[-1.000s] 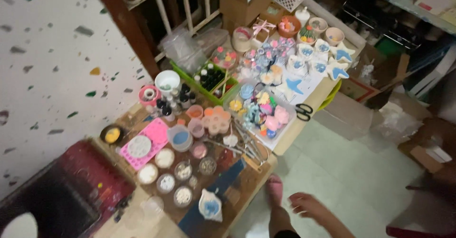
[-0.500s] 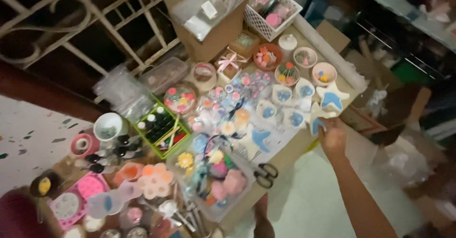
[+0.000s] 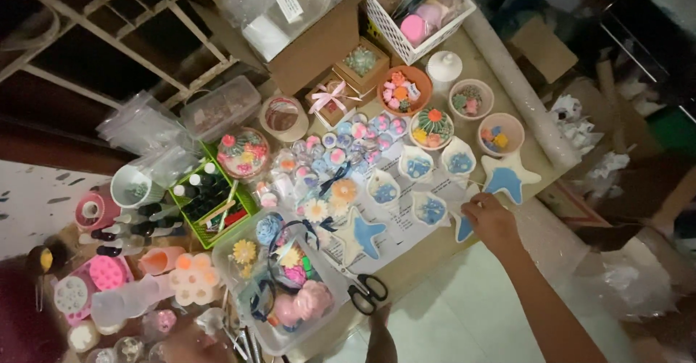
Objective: Decorating small wax shell shapes with beads, pearls, and glitter, using a heat gun to secure decorations.
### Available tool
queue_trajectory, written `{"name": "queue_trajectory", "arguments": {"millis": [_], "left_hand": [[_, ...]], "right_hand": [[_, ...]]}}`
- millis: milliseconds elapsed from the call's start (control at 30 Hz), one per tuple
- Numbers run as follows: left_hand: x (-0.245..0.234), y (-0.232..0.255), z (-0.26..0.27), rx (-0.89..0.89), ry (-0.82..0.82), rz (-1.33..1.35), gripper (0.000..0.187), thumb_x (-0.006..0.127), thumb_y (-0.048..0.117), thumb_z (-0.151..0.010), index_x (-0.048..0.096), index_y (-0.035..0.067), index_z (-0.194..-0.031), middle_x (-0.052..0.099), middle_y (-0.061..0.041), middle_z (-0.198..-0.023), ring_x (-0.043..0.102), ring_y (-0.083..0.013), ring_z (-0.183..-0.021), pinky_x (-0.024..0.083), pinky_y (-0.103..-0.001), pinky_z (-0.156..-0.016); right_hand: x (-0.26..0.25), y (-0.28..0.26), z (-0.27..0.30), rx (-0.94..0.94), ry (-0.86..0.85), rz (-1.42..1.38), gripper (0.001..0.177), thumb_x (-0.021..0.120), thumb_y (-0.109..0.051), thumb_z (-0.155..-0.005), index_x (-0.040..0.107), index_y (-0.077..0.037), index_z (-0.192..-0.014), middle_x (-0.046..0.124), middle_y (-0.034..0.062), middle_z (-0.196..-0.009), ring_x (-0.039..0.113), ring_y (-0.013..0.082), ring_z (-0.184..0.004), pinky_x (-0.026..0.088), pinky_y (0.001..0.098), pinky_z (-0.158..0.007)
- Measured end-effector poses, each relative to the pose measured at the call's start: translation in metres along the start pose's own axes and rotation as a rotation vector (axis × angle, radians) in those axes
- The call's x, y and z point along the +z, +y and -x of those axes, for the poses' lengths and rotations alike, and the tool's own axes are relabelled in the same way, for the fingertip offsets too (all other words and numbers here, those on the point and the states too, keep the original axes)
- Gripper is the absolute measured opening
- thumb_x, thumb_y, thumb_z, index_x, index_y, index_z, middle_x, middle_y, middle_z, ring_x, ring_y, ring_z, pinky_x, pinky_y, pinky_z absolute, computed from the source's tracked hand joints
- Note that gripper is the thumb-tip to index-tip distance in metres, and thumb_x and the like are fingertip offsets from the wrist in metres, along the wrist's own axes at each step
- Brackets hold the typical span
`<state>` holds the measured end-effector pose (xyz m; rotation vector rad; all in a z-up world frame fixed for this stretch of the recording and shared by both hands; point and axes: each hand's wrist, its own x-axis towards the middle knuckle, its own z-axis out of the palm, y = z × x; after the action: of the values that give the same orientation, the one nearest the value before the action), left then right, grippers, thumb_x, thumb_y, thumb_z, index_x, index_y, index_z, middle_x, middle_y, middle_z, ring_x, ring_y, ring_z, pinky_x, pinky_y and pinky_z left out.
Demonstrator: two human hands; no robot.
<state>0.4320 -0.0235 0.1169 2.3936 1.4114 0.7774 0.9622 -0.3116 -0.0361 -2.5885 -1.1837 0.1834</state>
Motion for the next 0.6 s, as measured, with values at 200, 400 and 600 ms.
{"name": "queue_trajectory", "arguments": {"millis": [200,400,600], "left_hand": [[0.23,0.147,0.038,0.096,-0.435,0.397,0.026,0.075,0.015,-0.08,0.073,0.006,-0.104,0.07,-0.014,-0.105,0.062,-0.0351,-0.101,0.05,-0.047,-0.087],[0.31,0.263,-0.008,0.486,-0.509,0.472,0.026,0.076,0.011,-0.082,0.072,0.005,-0.108,0.064,-0.013,-0.104,0.058,-0.0342,-0.102,0.047,-0.048,-0.086],[0.345,0.27,-0.013,0.534,-0.469,0.441,0.019,0.078,0.008,-0.076,0.072,0.005,-0.094,0.062,-0.01,-0.097,0.058,-0.0312,-0.094,0.05,-0.045,-0.082]], "right_hand": [[0.005,0.007,0.007,-0.043,0.016,-0.031,0.016,0.074,-0.015,-0.087,0.078,-0.014,-0.102,0.07,0.0063,-0.108,0.07,0.0261,-0.088,0.059,0.0381,-0.075],[0.009,0.008,0.006,-0.068,0.079,-0.075,0.017,0.076,-0.014,-0.084,0.079,-0.011,-0.1,0.072,0.0076,-0.105,0.071,0.0263,-0.086,0.059,0.0378,-0.073],[-0.002,0.001,0.002,-0.058,0.078,-0.116,0.015,0.076,-0.014,-0.083,0.079,-0.011,-0.098,0.073,0.0077,-0.104,0.071,0.0271,-0.085,0.059,0.0375,-0.073]]}}
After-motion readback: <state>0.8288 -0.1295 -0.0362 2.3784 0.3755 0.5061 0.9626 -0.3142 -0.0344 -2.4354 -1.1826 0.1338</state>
